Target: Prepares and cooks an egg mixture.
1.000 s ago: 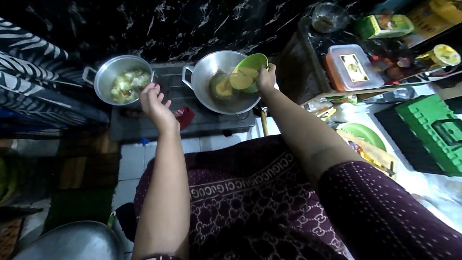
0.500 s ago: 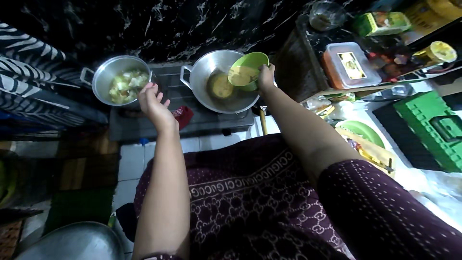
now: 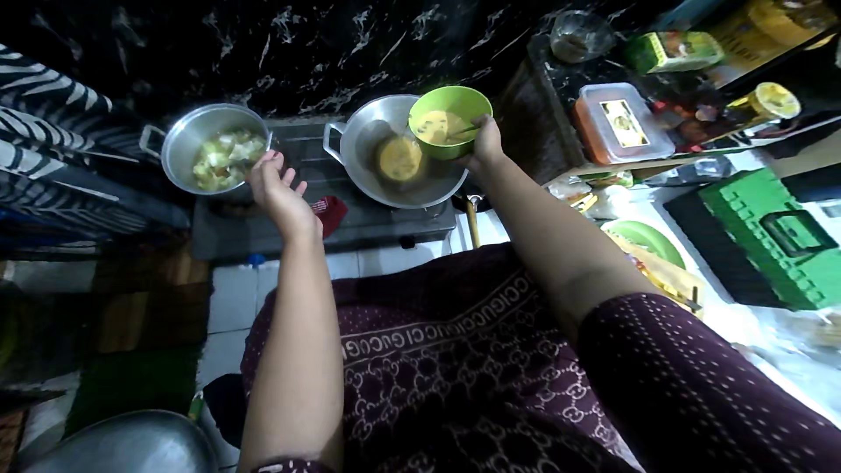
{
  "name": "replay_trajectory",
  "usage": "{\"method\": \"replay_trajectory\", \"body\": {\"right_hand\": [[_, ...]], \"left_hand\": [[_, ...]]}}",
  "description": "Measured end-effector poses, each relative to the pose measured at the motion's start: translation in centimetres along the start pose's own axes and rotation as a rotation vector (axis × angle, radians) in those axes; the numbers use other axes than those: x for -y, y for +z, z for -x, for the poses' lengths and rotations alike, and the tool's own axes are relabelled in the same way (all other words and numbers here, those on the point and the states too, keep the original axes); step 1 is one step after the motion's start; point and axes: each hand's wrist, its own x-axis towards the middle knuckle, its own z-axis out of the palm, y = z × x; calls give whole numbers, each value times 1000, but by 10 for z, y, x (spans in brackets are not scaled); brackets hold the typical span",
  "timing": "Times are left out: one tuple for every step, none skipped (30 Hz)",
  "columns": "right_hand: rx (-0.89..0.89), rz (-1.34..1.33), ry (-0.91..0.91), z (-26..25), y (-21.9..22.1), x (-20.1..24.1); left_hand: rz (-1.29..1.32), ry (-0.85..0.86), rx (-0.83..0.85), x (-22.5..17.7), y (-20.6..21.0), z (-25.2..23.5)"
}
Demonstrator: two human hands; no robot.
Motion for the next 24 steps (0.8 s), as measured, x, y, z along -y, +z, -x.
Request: {"method": "replay_trajectory", "body": {"right_hand": [[-4, 2, -5, 1, 0, 1], [-11, 2, -8, 3, 1, 3], [-17, 0, -13, 4, 1, 3], [-22, 4, -21, 3, 0, 3], [-24, 8, -40, 2, 0, 2], [-19, 12, -65, 1, -1, 1], [-19, 11, -81, 0, -2, 1], [-25, 15, -89, -1, -2, 1], [-31, 19, -91, -2, -2, 0], [-36, 24, -90, -3, -2, 0], [-39, 34, -91, -3, -2, 0], [-40, 45, -97, -3, -2, 0], [-43, 55, -106, -3, -2, 0], [-43, 63, -119, -3, -2, 0], [-41, 73, -136, -3, -2, 0], [-47, 85, -155, -2, -1, 0], [-55, 97, -172, -2, 0, 0], [-57, 105, -181, -2, 0, 0], [-60, 110, -185, -3, 0, -1], [-61, 114, -184, -4, 0, -1], [-61, 120, -183, -5, -1, -1], [-63, 127, -176, -5, -1, -1], [-63, 134, -169, -6, -1, -1], [-62, 141, -169, -8, -2, -2]], "left_hand": [[1, -1, 1, 0, 0, 0], [4, 0, 2, 0, 0, 0], [6, 2, 4, 0, 0, 0], [7, 1, 7, 1, 0, 0], [3, 3, 8, 1, 0, 0], [-3, 10, 5, 2, 0, -1], [-6, 14, 7, 3, 0, -2], [-7, 15, 9, 3, -1, -2], [-9, 13, 10, 3, -1, -2], [-10, 9, 11, 3, -1, -2], [-11, 6, 10, 2, -1, -2], [-12, 5, 9, 2, -1, -2], [-16, 7, 8, 2, 0, -2], [-17, 7, 8, 3, -1, -3], [-17, 7, 7, 3, -1, -3], [-14, 5, 6, 4, -1, -3], [-11, 3, 6, 4, -1, -4], [-11, 2, 6, 4, 0, -4], [-10, 0, 7, 4, 0, -4], [-8, -3, 8, 4, 0, -3], [-8, -3, 9, 4, 0, -3], [-5, -2, 8, 4, 1, -3], [-4, 0, 8, 4, 1, -3], [-2, 0, 8, 4, 1, -3]]}}
